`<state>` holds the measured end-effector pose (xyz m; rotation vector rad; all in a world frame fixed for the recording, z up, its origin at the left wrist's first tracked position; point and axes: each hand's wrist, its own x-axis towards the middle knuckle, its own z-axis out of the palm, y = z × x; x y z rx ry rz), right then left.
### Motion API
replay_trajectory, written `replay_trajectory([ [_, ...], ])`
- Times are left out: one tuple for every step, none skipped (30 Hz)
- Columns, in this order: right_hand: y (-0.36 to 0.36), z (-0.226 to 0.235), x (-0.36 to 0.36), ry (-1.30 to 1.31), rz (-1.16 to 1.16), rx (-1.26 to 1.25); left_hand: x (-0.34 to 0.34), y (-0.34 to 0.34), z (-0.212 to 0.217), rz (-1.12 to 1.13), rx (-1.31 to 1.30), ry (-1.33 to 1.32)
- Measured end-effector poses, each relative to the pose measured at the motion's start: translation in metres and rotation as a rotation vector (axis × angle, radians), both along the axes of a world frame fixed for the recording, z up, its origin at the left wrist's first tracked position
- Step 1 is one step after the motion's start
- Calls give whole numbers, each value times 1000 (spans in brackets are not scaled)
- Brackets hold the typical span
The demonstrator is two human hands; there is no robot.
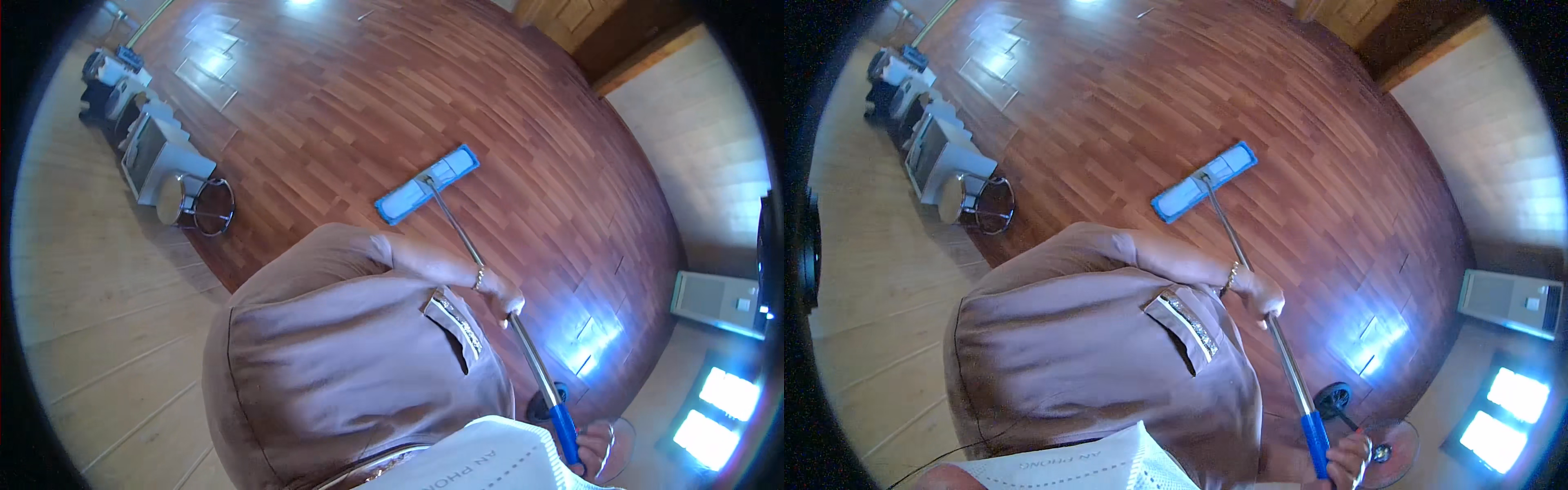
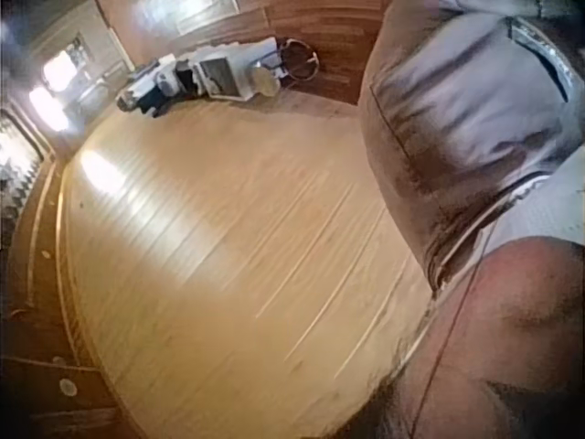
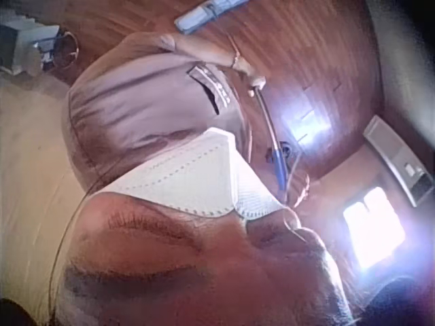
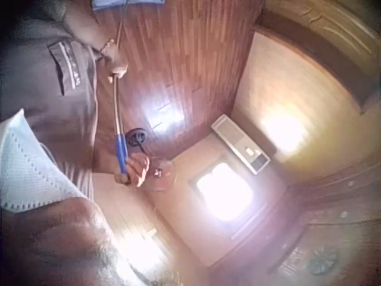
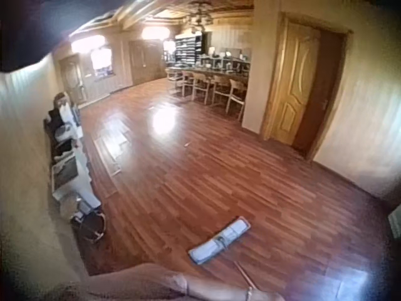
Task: Mop the wooden floor of a large hall or dining room.
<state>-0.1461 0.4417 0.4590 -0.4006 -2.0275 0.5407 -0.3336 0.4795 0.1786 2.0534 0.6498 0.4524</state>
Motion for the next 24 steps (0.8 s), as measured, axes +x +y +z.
replay_trajectory([
  [4, -9, -2, 29, 27, -50, -14, 2, -8, 44, -4, 17],
  [7, -19, -6, 57, 52, -100, -28, 3, -17, 87, -7, 33],
  [12, -27, -11, 76, 103, -161, -42, -1, -31, 151, -6, 24],
  [18, -34, -30, 86, 149, -204, -59, -9, -42, 230, -10, 12],
  [20, -48, -48, 106, 169, -240, -75, -15, -49, 290, -12, 44],
  [18, -67, -60, 165, 164, -268, -92, -20, -58, 335, -8, 70],
  [15, -86, -72, 223, 159, -297, -107, -25, -71, 389, -2, 47],
  [18, -100, -88, 195, 231, -360, -128, -34, -83, 459, -2, 27],
  [23, -114, -106, 170, 317, -423, -160, -47, -72, 516, -133, 43],
  [18, -136, -113, 147, 337, -469, -180, -56, -65, 540, -256, 45],
  [11, -154, -124, 120, 370, -528, -192, -67, -96, 599, -96, 44],
  [3, -167, -133, 53, 411, -575, -201, -80, -136, 657, 65, 46],
  [-4, -177, -148, -12, 445, -618, -214, -89, -166, 702, 24, 65],
  [-10, -184, -162, -85, 446, -655, -232, -100, -171, 781, 63, 109],
  [-14, -191, -176, -157, 445, -690, -251, -108, -183, 831, 83, 152],
  [-22, -199, -186, -209, 500, -699, -260, -123, -203, 885, 117, 151],
  [-31, -213, -192, -230, 524, -713, -260, -145, -227, 948, 138, 145],
  [-36, -224, -202, -322, 583, -686, -269, -160, -237, 990, 132, 170],
  [-42, -234, -209, -414, 643, -655, -276, -175, -246, 1033, 125, 196],
  [-42, -240, -221, -465, 678, -649, -288, -185, -249, 1064, 99, 234],
  [-45, -246, -232, -472, 707, -645, -299, -198, -252, 1092, 95, 240],
  [-48, -251, -240, -472, 748, -633, -305, -208, -256, 1113, 71, 276],
  [-50, -254, -246, -471, 790, -621, -307, -218, -260, 1134, 46, 312],
  [-50, -253, -251, -478, 834, -599, -305, -225, -250, 1181, -1, 357],
])
